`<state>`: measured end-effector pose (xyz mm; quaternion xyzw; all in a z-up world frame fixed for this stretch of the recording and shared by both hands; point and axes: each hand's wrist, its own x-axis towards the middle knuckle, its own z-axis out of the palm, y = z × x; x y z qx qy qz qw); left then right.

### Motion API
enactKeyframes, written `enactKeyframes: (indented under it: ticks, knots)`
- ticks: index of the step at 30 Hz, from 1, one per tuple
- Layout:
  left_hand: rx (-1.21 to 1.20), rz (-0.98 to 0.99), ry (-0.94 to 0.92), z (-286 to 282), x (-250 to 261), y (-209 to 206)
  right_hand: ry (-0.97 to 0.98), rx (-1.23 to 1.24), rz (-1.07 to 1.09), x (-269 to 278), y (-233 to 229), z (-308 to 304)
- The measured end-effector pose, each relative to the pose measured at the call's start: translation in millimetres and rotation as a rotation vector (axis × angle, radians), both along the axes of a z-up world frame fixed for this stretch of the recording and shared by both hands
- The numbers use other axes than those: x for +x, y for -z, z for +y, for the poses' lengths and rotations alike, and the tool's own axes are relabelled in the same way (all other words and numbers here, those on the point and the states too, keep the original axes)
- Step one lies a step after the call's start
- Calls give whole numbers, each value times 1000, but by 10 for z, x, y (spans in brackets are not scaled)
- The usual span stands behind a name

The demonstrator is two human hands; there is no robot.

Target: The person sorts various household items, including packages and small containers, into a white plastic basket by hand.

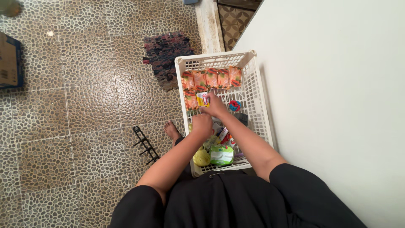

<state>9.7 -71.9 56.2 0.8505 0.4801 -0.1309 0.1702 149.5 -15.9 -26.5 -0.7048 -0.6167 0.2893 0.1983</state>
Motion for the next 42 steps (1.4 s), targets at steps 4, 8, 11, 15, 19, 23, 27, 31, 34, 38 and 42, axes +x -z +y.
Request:
enactKeyframes:
  ticks: [4, 8, 11, 15, 19, 23, 27, 31, 34, 38, 42]
  knots:
    - [99, 1, 96, -18, -14, 163, -62, 150, -42, 0, 17, -116]
    - [113, -26, 40, 6, -5, 355, -95, -72, 369, 202, 103, -2]
    - [133, -85, -18, 11, 23, 616, -176, -173, 421, 426, -5, 3]
    - [195, -159, 104, -15, -6, 634, -351, -232, -201, 482, -558, -410]
    - [202, -160, 129, 6, -3, 181, -269, -229, -215, 465, -859, -598]
    - [84, -46, 182, -25, 25, 82, -2, -212, -114, 643, -637, -354]
    - [130, -51, 380, -180, 194, 248, 177, -149, -56, 716, -283, -101]
    - [40, -212, 248, -256, 320, 451, 129, -151, 318, 655, 69, 155]
    - [13, -164, 191, -267, 345, 568, 182, -25, 158, 651, 192, 190]
    - [11, -186, 85, -212, 367, 643, 225, -2, 171, 676, 263, 123]
    - [-129, -282, 44, 73, 372, 516, 113, -24, 279, 770, 198, 89]
